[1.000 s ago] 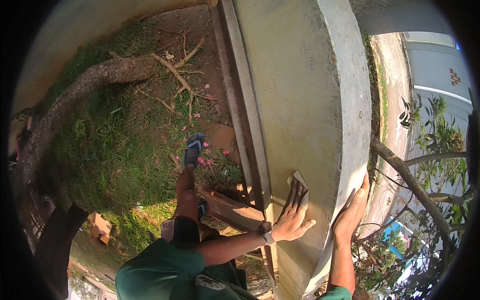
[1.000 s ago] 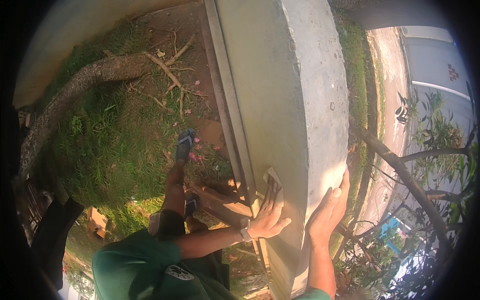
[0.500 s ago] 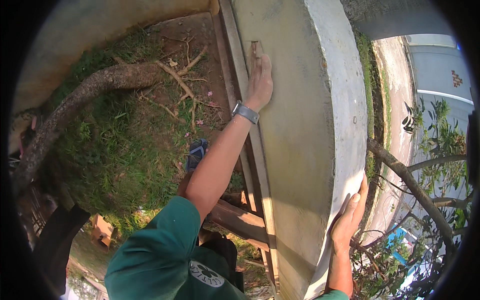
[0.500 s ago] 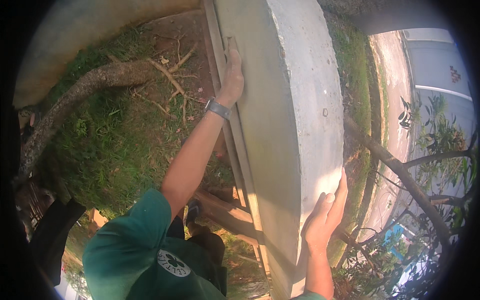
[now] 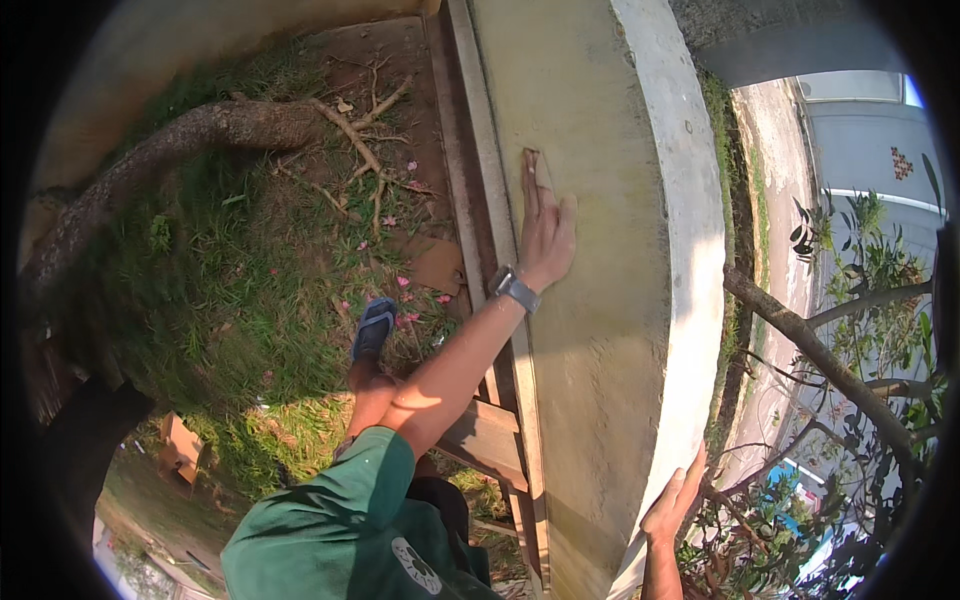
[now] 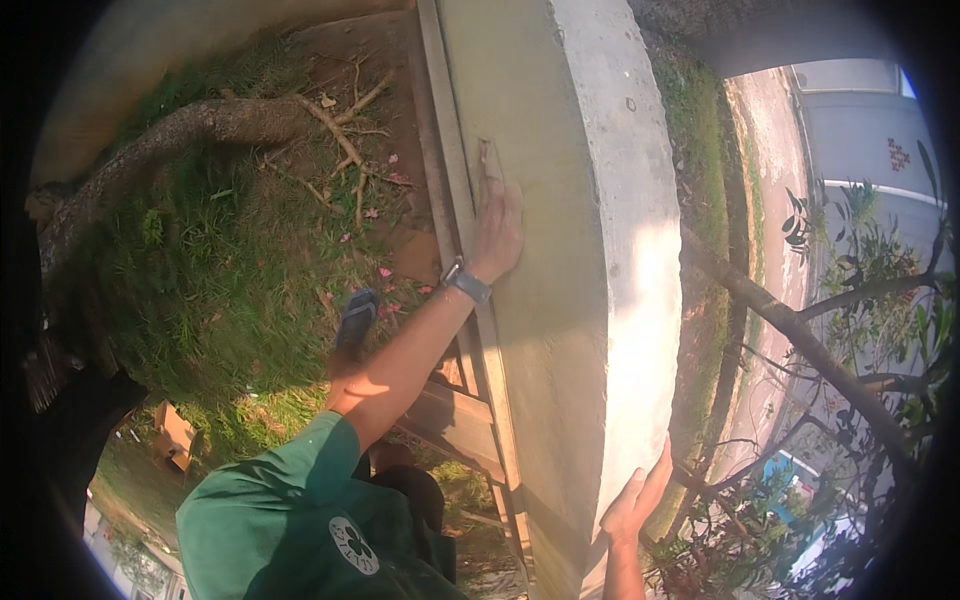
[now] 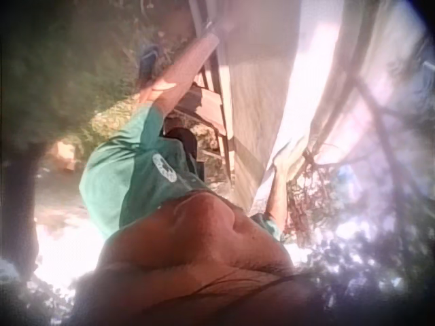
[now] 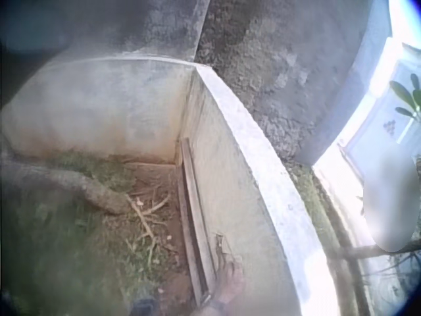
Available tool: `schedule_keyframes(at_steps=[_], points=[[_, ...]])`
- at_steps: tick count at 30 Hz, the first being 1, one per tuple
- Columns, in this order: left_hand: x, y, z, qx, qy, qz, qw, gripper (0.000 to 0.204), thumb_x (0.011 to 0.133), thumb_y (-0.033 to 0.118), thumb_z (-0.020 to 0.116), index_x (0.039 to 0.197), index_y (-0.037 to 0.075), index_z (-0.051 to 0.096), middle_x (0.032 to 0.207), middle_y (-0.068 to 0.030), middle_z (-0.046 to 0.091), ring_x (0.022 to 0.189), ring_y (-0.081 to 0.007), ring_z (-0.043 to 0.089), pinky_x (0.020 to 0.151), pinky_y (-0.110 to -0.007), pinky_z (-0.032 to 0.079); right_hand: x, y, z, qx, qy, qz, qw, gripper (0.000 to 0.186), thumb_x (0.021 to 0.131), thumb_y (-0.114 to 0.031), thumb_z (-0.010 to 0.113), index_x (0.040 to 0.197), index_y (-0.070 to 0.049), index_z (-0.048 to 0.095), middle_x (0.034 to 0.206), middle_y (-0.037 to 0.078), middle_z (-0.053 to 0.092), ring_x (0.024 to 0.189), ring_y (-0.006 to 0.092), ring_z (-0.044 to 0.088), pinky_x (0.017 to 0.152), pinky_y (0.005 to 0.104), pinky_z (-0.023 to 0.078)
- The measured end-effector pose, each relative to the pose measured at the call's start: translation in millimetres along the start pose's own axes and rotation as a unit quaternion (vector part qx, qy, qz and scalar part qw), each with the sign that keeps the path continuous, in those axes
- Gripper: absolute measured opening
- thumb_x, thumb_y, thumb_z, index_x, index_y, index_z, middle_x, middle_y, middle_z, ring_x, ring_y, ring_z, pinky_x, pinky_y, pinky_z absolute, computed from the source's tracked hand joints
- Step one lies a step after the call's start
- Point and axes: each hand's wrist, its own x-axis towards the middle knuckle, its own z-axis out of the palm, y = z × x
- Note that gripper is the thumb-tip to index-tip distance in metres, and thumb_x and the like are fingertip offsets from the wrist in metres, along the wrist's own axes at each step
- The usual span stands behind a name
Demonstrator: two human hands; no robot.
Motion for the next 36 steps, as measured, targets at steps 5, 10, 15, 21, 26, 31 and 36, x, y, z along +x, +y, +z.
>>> schedule_keyframes(at_steps=[5, 10, 15, 21, 26, 31, 36], points=[[162.0, -86.5, -38.7, 0.031, -0.041, 0.013, 0.999, 0.078, 0.115, 0.051, 0.019, 0.162, -0.011, 0.023, 0.172, -0.0291, 0.02, 0.16, -0.04, 0.017, 0.131, -0.042, 0.017, 3.7, -1.5, 0.6, 0.028, 0.003, -0.017, 0.999, 0.071, 0.109, -0.042, 0.037, 0.155, 0.012, 0.04, 0.146, 0.029, 0.051, 0.136, 0.0411, 0.051, 0.116, 0.0495, 0.037], [-147.2, -74.5, 17.6, 0.186, -0.043, -0.019, 0.981, 0.066, 0.114, 0.042, 0.028, 0.152, -0.012, 0.033, 0.153, -0.0377, 0.04, 0.143, -0.0522, 0.039, 0.121, -0.052, 0.03, 16.6, -12.1, 5.7, 0.063, 0.021, -0.066, 0.996, 0.073, 0.109, -0.043, 0.04, 0.155, 0.013, 0.038, 0.152, 0.029, 0.047, 0.143, 0.0396, 0.047, 0.12, 0.0494, 0.033], [-402.8, 17.8, 79.4, 0.002, -0.125, -0.089, 0.988, 0.094, 0.11, 0.06, 0.033, 0.164, -0.011, 0.002, 0.169, -0.0387, 0.004, 0.159, -0.054, 0.005, 0.128, -0.056, 0.009, -54.9, 51.2, -5.4, 0.093, 0.052, 0.018, 0.994, 0.083, 0.109, -0.056, 0.041, 0.162, 0.006, 0.029, 0.163, 0.025, 0.036, 0.155, 0.0375, 0.031, 0.127, 0.0506, 0.021], [-157.5, 51.0, 56.5, -0.004, -0.027, 0.061, 0.998, 0.093, 0.109, 0.068, 0.02, 0.158, -0.011, 0.016, 0.163, -0.0356, 0.02, 0.155, -0.0475, 0.019, 0.127, -0.052, 0.017, -247.3, 210.0, -49.4, -0.087, -0.065, -0.06, 0.992, 0.112, 0.094, -0.076, 0.057, 0.168, -0.002, 0.019, 0.17, 0.034, 0.017, 0.156, 0.0524, 0.02, 0.124, 0.0655, 0.017], [-181.7, 55.5, 59.7, 0.092, -0.017, 0.061, 0.994, 0.096, 0.11, 0.069, 0.016, 0.154, -0.014, 0.034, 0.158, -0.038, 0.04, 0.15, -0.049, 0.036, 0.126, -0.049, 0.027, -303.4, 302.8, -44.7, -0.127, -0.055, -0.098, 0.985, 0.111, 0.089, -0.07, 0.069, 0.168, -0.007, 0.024, 0.17, 0.035, 0.02, 0.151, 0.0556, 0.027, 0.121, 0.0656, 0.022], [-515.3, 89.8, 125.8, 0.039, -0.11, 0.057, 0.991, 0.107, 0.106, 0.069, 0.038, 0.165, -0.009, -0.006, 0.172, -0.0359, -0.006, 0.161, -0.0501, -0.003, 0.131, -0.056, 0.003, -291.9, 300.5, -39.1, -0.094, -0.021, -0.127, 0.987, 0.109, 0.09, -0.068, 0.069, 0.166, -0.002, 0.028, 0.167, 0.035, 0.027, 0.149, 0.0562, 0.032, 0.12, 0.0666, 0.024], [-395.1, 87.2, 108.8, 0.049, -0.036, 0.094, 0.994, 0.1, 0.107, 0.068, 0.031, 0.165, -0.008, 0.001, 0.173, -0.0335, 0.002, 0.162, -0.0459, 0.003, 0.131, -0.05, 0.008, -288.6, 283.4, -45.6, -0.083, -0.044, -0.107, 0.99, 0.108, 0.091, -0.06, 0.071, 0.166, 0.002, 0.025, 0.168, 0.035, 0.025, 0.148, 0.0561, 0.032, 0.12, 0.0645, 0.026]])
